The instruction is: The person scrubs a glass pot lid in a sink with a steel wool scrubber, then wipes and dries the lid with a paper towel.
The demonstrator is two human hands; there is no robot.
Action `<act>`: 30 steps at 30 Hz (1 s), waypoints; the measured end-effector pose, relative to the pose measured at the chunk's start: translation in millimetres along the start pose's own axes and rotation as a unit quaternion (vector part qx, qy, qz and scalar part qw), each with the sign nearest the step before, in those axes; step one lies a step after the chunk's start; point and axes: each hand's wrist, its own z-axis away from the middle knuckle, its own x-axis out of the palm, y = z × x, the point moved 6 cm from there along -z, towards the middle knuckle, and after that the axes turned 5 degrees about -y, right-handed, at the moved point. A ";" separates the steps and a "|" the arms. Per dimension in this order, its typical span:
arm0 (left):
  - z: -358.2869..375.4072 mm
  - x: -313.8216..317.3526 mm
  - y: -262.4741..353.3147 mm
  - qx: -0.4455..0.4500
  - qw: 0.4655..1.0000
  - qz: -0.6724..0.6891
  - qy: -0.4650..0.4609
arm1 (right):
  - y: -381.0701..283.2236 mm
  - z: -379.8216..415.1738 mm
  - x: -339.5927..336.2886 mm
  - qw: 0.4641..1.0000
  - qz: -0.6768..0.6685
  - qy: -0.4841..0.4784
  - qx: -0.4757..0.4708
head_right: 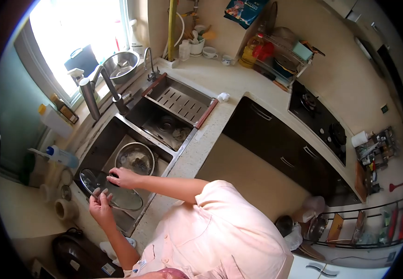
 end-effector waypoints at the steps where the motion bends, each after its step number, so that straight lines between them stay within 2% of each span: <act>1: 3.1 4.1 5.2 0.004 1.000 -0.004 -0.011 | -1.9 -2.1 -2.3 0.999 0.018 -0.024 0.031; 2: 6.0 8.1 9.5 0.008 1.000 -0.008 -0.020 | -5.7 -2.0 -2.7 0.996 0.036 -0.049 0.061; 5: 13.1 18.4 19.8 0.027 0.999 -0.036 -0.015 | -14.5 2.9 -9.8 0.999 0.014 0.004 0.046; 9: 19.6 22.9 46.1 0.146 0.987 0.038 -0.047 | -20.0 0.4 -22.9 1.000 -0.019 0.023 -0.002; 14: 19.8 -17.0 10.2 0.108 0.994 0.020 0.004 | -34.7 2.7 -42.7 0.998 0.002 0.050 -0.028; 18: 37.3 -47.5 -34.9 0.044 0.998 -0.030 0.030 | -35.2 10.5 -46.6 0.999 0.003 0.018 0.035; 21: 44.3 -56.8 -59.3 0.001 0.998 -0.050 0.047 | -13.9 0.8 -44.1 0.995 0.024 0.096 -0.008; 22: 52.3 -66.5 -64.2 -0.019 0.996 -0.054 0.071 | -4.0 -6.0 -38.8 0.995 -0.085 0.046 -0.009; 23: 59.6 -70.8 -64.0 -0.007 0.995 -0.062 0.077 | 20.8 -19.0 -31.8 0.993 -0.110 -0.030 -0.025; 24: 65.4 -69.0 -56.4 0.000 0.994 -0.074 0.084 | 6.8 -12.2 -41.1 0.995 0.031 0.010 -0.095; 25: 69.1 -70.1 -54.1 -0.015 0.994 -0.065 0.085 | 21.8 -14.6 -38.5 0.990 -0.138 0.012 -0.031; 26: 73.2 -69.6 -51.3 -0.032 0.993 -0.074 0.087 | 3.6 -5.2 -44.0 0.990 -0.140 0.001 -0.003; 27: 76.1 -69.5 -51.3 -0.045 0.992 -0.079 0.084 | 5.8 -6.0 -40.5 0.979 -0.201 0.029 0.000; 28: 78.2 -71.4 -57.2 -0.053 0.992 -0.079 0.080 | 18.4 -8.0 -34.6 0.972 -0.217 0.012 0.091; 29: 81.2 -70.8 -60.7 -0.057 0.993 -0.077 0.070 | 29.5 -12.1 -31.0 0.970 -0.225 -0.008 0.095; 30: 85.8 -68.9 -54.8 -0.044 0.992 -0.095 0.065 | 21.0 -5.7 -30.5 0.962 -0.245 0.012 0.120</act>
